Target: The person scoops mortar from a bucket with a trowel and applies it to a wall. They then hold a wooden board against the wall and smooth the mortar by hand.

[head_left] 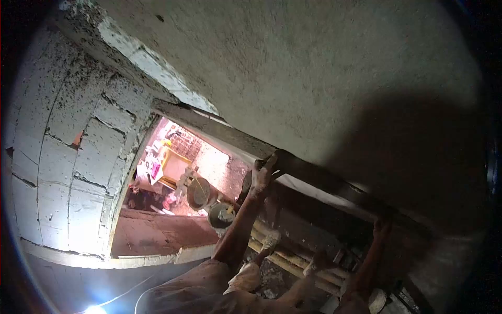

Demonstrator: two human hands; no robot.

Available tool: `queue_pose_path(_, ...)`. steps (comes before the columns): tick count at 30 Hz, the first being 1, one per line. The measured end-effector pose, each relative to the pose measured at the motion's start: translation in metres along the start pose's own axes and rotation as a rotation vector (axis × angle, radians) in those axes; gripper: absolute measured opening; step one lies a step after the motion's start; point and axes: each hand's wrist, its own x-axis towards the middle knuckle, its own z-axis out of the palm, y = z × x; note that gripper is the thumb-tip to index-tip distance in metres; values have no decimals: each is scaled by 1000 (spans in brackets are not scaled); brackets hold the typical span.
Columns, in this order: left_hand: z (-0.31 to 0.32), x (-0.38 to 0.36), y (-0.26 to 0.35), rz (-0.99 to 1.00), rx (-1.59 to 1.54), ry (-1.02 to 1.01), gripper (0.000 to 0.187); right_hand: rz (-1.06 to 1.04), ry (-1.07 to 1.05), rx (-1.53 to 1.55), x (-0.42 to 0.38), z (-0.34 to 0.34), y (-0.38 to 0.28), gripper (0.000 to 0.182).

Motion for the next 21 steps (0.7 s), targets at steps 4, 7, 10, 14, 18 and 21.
queue_pose_path(4, 1, -9, 35, 88, -11, -70, 37, -126, -9, 31, 11, -18, -35, 48)
queue_pose_path(7, -11, -4, 43, 165, -87, -122, 39, -51, 16, 38, 15, -11, -43, 45)
queue_pose_path(10, 4, -20, 90, 176, 25, -102, 42, 32, 31, 50, 12, 4, -43, 42)
queue_pose_path(14, 23, -40, 134, 142, 126, -19, 45, 136, 58, 97, 11, 19, -45, 39)
queue_pose_path(18, 15, -35, 155, 265, 135, -133, 45, 253, 35, 109, 6, 42, -40, 36)
queue_pose_path(21, 31, -57, 187, 287, 122, -199, 43, 121, 106, -74, 8, 24, -56, 37)
